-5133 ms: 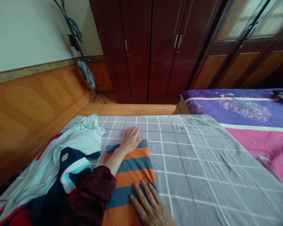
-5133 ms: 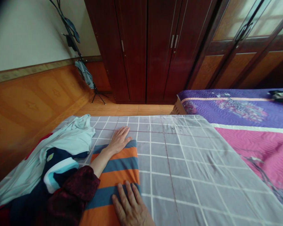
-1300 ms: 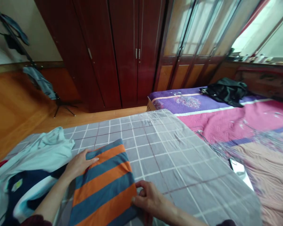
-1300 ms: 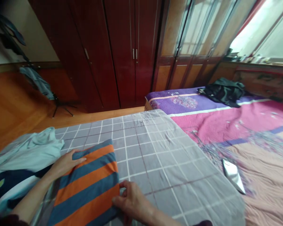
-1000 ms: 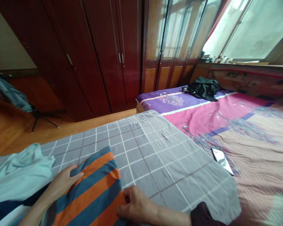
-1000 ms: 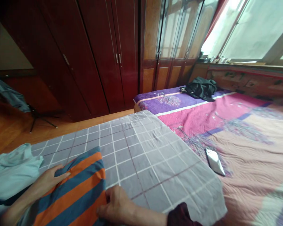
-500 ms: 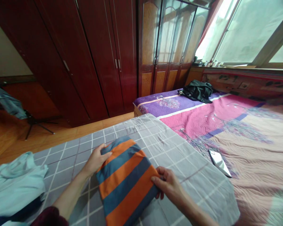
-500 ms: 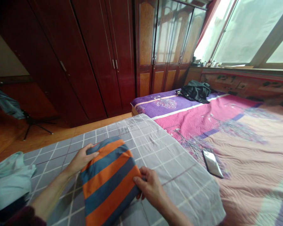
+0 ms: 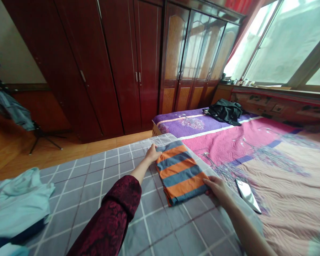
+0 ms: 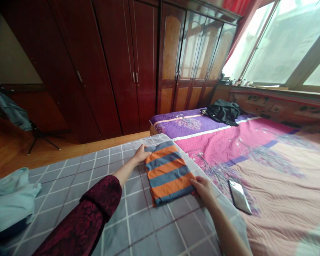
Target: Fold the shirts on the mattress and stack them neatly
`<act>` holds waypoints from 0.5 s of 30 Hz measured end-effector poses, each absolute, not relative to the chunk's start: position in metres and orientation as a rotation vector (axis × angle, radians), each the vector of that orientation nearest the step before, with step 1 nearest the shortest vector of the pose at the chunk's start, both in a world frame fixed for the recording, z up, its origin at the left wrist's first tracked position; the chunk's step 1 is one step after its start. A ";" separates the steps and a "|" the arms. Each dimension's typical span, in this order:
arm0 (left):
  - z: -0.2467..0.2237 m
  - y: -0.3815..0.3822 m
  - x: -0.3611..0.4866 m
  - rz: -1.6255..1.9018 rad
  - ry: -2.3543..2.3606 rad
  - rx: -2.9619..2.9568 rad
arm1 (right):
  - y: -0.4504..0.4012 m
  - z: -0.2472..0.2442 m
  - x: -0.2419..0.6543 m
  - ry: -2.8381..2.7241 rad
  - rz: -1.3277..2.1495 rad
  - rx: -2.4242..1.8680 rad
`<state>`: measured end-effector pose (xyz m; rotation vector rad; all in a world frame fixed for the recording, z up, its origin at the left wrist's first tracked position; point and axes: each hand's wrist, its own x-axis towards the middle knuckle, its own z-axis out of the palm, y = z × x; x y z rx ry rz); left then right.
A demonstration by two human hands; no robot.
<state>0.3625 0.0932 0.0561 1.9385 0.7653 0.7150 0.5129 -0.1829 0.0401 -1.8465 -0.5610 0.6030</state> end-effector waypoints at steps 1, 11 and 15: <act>0.047 0.092 0.362 0.714 0.821 1.965 | -0.182 0.031 0.516 -0.547 0.583 -1.865; 0.020 -0.001 0.314 0.709 0.603 2.417 | -0.183 0.000 0.531 -0.568 0.396 -2.074; 0.012 -0.044 0.279 0.324 0.216 2.710 | -0.175 0.016 0.535 -0.872 -0.004 -2.471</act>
